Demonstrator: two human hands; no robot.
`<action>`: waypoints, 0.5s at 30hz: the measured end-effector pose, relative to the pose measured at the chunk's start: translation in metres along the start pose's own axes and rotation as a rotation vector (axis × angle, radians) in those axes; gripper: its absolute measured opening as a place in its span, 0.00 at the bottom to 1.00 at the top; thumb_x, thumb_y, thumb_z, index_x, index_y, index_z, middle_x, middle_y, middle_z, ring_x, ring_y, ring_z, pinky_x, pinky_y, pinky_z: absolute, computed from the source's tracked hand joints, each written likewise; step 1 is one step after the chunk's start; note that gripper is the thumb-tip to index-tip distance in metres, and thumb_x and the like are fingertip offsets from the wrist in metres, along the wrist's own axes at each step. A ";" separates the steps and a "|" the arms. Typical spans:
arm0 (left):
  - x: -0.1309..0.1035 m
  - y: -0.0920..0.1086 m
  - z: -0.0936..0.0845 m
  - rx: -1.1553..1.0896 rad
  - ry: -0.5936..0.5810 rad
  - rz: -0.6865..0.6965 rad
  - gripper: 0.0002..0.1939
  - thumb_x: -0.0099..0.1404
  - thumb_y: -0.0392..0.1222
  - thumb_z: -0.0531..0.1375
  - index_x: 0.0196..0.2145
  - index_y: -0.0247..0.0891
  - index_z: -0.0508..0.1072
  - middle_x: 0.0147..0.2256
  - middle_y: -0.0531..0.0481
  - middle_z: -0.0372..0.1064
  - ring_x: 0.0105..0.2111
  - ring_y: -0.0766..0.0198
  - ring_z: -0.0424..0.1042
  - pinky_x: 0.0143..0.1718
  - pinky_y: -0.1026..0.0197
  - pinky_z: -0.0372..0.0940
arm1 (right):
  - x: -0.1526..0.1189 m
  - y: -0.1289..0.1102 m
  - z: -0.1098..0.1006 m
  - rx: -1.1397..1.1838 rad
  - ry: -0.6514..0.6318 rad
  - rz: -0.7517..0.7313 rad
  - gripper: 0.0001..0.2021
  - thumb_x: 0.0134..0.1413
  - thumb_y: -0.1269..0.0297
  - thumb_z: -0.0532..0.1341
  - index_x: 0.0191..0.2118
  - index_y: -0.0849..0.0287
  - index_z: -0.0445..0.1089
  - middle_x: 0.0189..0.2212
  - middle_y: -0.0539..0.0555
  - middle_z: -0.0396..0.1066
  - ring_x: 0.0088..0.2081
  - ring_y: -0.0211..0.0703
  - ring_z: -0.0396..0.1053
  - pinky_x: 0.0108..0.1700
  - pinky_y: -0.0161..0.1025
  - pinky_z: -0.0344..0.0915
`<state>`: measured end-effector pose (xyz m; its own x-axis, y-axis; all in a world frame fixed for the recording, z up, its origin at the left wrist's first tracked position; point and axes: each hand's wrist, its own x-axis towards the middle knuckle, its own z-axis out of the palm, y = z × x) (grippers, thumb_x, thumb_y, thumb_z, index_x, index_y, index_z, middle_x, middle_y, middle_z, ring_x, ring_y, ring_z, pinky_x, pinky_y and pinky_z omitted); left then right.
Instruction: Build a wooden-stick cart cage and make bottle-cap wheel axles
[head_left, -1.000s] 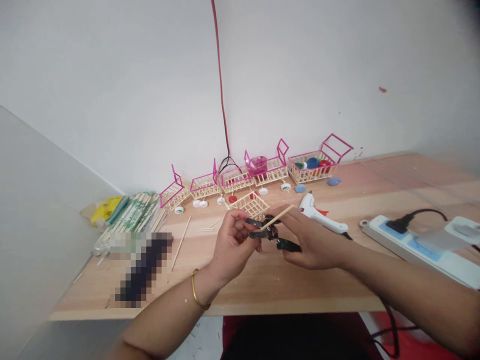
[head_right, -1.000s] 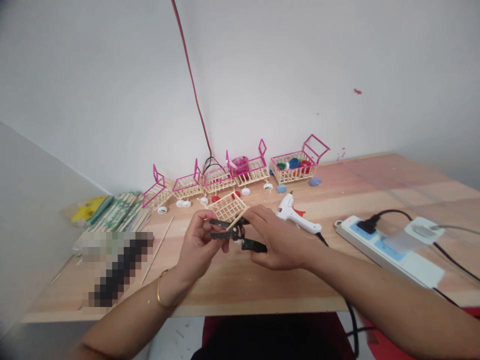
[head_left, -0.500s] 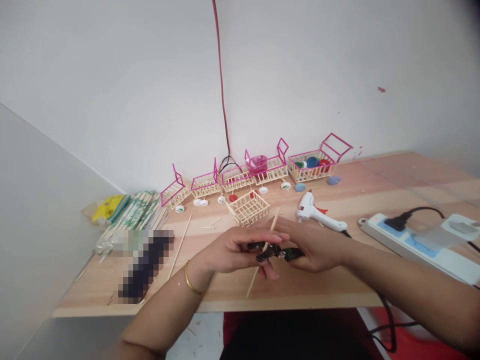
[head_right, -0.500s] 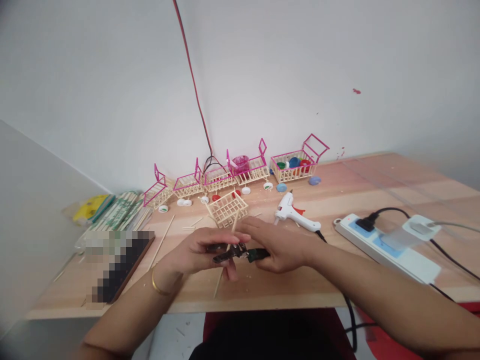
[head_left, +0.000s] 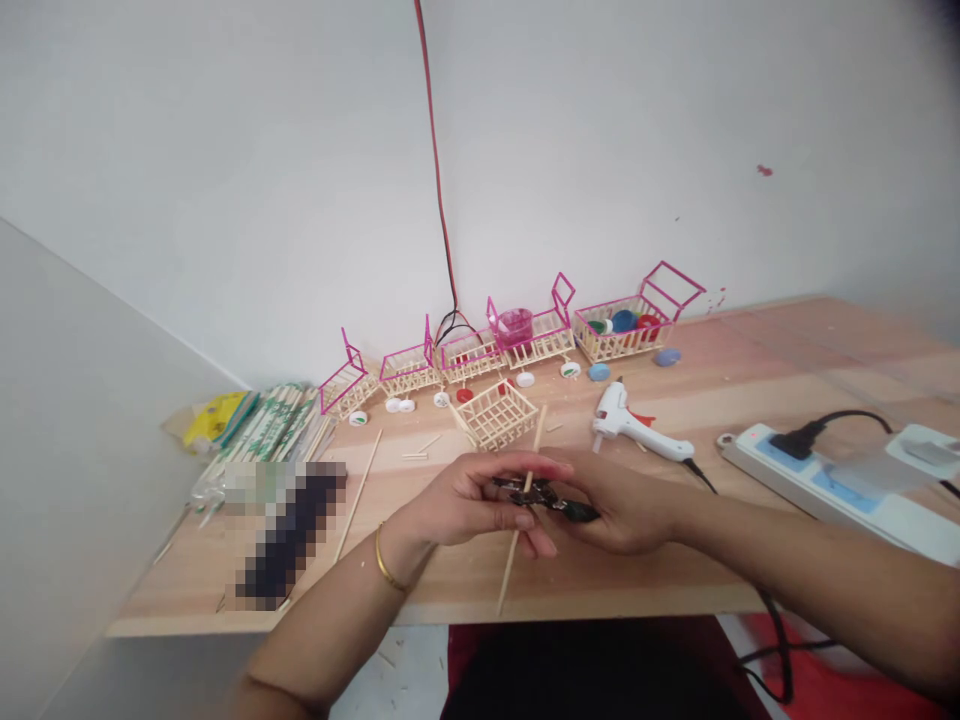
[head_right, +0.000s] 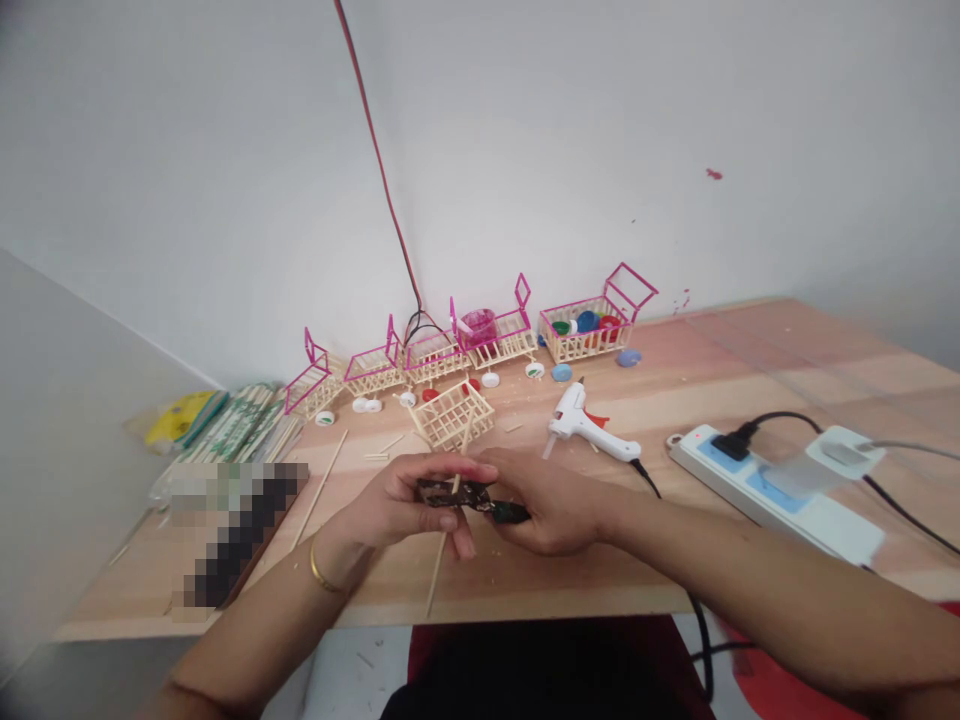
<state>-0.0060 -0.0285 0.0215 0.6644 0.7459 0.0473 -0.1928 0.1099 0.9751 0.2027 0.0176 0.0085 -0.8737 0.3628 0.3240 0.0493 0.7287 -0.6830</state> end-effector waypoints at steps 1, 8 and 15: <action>0.000 -0.001 0.000 -0.004 -0.009 -0.004 0.22 0.58 0.41 0.65 0.51 0.45 0.70 0.51 0.39 0.69 0.32 0.58 0.78 0.32 0.60 0.73 | 0.000 0.002 0.001 -0.003 -0.004 -0.009 0.24 0.46 0.77 0.56 0.52 0.60 0.62 0.48 0.59 0.68 0.49 0.47 0.66 0.49 0.45 0.65; 0.001 -0.006 0.000 -0.058 -0.002 0.018 0.23 0.57 0.40 0.65 0.51 0.45 0.70 0.54 0.39 0.65 0.33 0.58 0.78 0.30 0.62 0.73 | -0.001 0.009 0.004 -0.027 -0.005 -0.027 0.26 0.40 0.78 0.56 0.51 0.63 0.63 0.46 0.61 0.68 0.49 0.49 0.66 0.49 0.47 0.65; 0.001 -0.008 0.000 -0.105 0.017 0.043 0.22 0.57 0.37 0.65 0.50 0.48 0.71 0.57 0.41 0.63 0.32 0.60 0.78 0.33 0.60 0.73 | -0.001 0.005 0.003 -0.007 0.023 -0.005 0.31 0.41 0.79 0.56 0.56 0.58 0.61 0.48 0.59 0.69 0.48 0.49 0.68 0.48 0.45 0.66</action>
<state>-0.0038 -0.0285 0.0136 0.6415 0.7626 0.0836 -0.2957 0.1453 0.9442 0.2024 0.0192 0.0024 -0.8626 0.3723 0.3424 0.0487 0.7349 -0.6765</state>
